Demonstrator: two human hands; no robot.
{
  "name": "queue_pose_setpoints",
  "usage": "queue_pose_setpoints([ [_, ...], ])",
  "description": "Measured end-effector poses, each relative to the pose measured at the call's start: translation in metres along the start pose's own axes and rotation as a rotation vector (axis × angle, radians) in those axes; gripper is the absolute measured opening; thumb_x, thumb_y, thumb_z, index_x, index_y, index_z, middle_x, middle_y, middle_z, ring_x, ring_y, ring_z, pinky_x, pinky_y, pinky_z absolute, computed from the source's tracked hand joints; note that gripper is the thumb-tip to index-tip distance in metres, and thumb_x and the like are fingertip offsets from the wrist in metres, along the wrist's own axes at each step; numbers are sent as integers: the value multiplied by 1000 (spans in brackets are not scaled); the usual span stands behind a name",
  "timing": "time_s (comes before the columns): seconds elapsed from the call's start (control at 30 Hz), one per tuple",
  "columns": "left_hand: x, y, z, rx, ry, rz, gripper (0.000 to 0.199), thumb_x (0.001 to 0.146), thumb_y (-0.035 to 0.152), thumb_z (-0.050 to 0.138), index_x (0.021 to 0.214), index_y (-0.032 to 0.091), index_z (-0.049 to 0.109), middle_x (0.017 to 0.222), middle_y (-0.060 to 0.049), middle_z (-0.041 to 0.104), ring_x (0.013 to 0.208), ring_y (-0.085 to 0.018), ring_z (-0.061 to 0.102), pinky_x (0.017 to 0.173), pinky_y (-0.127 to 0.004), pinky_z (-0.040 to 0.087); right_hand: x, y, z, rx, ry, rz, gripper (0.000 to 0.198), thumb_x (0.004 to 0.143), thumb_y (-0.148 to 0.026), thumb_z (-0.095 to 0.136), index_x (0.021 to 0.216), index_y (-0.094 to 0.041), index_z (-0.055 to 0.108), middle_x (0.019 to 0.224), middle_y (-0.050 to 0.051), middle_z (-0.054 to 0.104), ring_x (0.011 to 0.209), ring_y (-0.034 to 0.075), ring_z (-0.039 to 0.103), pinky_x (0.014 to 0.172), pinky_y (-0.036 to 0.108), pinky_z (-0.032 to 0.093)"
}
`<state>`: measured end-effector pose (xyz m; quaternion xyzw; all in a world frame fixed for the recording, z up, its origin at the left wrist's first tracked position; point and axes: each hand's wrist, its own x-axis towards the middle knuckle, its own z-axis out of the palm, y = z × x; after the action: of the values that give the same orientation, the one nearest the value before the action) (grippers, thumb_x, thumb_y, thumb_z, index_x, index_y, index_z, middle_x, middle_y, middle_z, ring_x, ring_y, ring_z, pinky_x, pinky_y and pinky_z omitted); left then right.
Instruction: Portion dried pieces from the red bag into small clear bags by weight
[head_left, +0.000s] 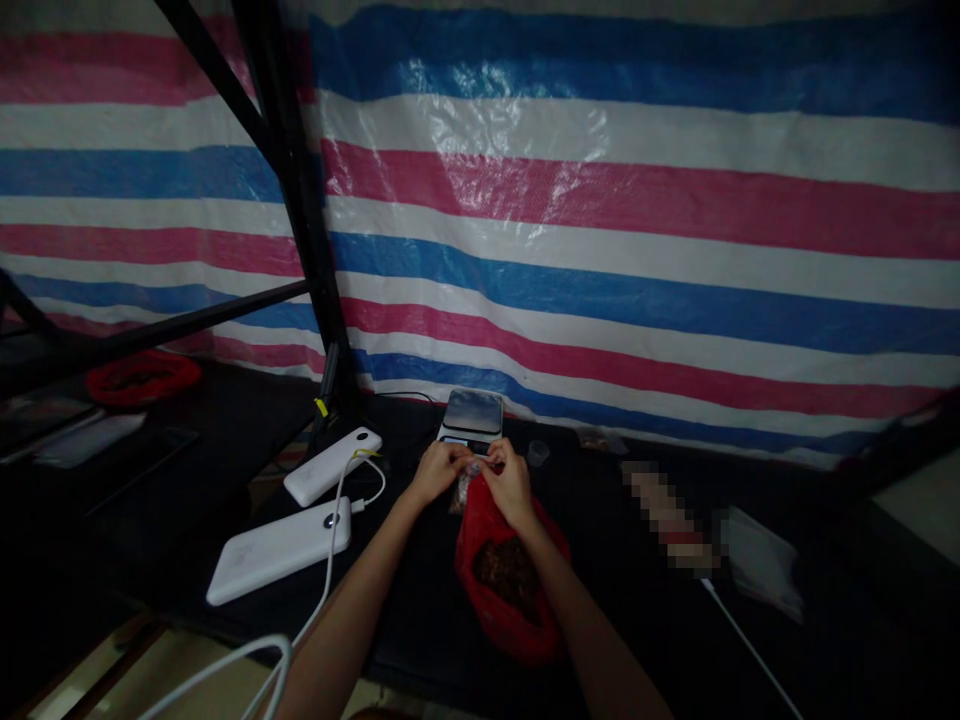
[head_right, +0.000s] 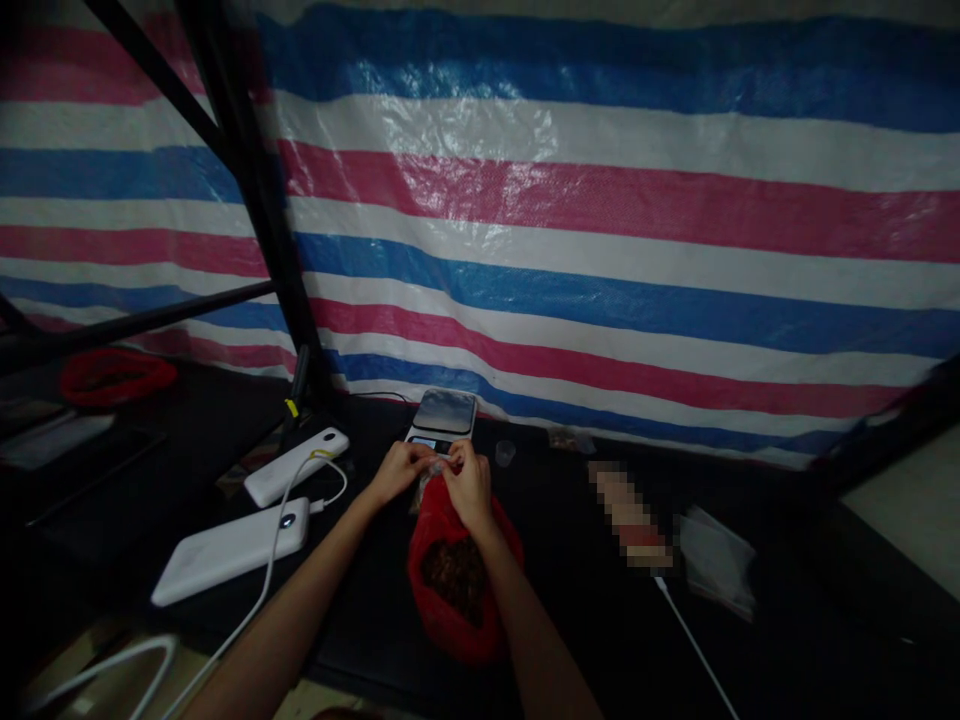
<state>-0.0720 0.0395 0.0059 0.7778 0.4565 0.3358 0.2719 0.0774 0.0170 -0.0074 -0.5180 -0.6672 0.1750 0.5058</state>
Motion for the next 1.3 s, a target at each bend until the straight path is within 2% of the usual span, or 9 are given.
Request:
queue_pose_setpoints([
  [0.17,6,-12,5,-354,33,-82,41,75,48,49,67,11,64,58,-4,64,51,-13,56,50,-22,40,7,-17,-12,35,63,1,14,68,-27,59,77,-22,50,62,-2,58,61,16,56,64,28,43],
  [0.27,6,-20,1,-471,139,-164,49,75,54,44,62,11,61,51,-5,62,46,-13,56,50,-23,42,22,-21,-33,162,267,31,15,71,-32,57,77,-20,50,66,-1,58,62,15,55,64,27,44],
  [0.37,2,-25,-6,-362,294,-207,50,78,54,39,61,13,60,47,-3,60,46,-13,56,54,-23,43,41,-12,-69,292,471,121,26,70,-37,56,86,-19,47,65,-2,54,60,13,55,60,25,44],
  [0.63,-3,-16,-3,-214,267,-187,51,80,55,33,63,14,59,48,-1,59,47,-14,56,54,-23,41,56,49,-176,90,332,257,44,56,-46,64,87,-17,55,73,4,62,67,21,59,63,33,44],
  [0.77,-2,-16,-2,-232,262,-187,53,81,55,30,65,14,60,49,-2,59,47,-14,56,52,-23,40,33,67,-231,-508,353,285,53,70,-52,49,112,-19,48,117,12,54,106,27,50,85,43,37],
  [0.87,-2,-16,-2,-249,273,-189,55,82,55,28,65,14,60,50,-3,60,48,-15,56,54,-23,41,2,74,-276,-800,378,319,52,78,-52,37,118,-19,45,119,12,52,109,29,48,86,46,36],
  [0.97,-1,-14,-3,-205,271,-182,55,82,56,27,65,15,60,51,-3,60,50,-15,57,56,-23,41,-41,82,-311,-878,132,352,48,77,-50,40,116,-23,49,116,8,56,104,28,52,84,43,39],
  [1.1,-2,-11,-4,-95,289,-183,53,83,54,27,64,17,60,53,-2,62,54,-16,58,57,-23,40,-99,97,-327,-908,-126,446,42,77,-43,42,112,-23,53,113,7,59,100,26,56,82,39,41],
  [1.3,-4,-10,-5,6,295,-187,49,83,50,28,65,18,60,55,0,62,55,-15,58,56,-21,38,-126,103,-320,-1020,-32,363,33,82,-33,33,98,-22,61,104,6,63,89,24,60,78,38,43],
])
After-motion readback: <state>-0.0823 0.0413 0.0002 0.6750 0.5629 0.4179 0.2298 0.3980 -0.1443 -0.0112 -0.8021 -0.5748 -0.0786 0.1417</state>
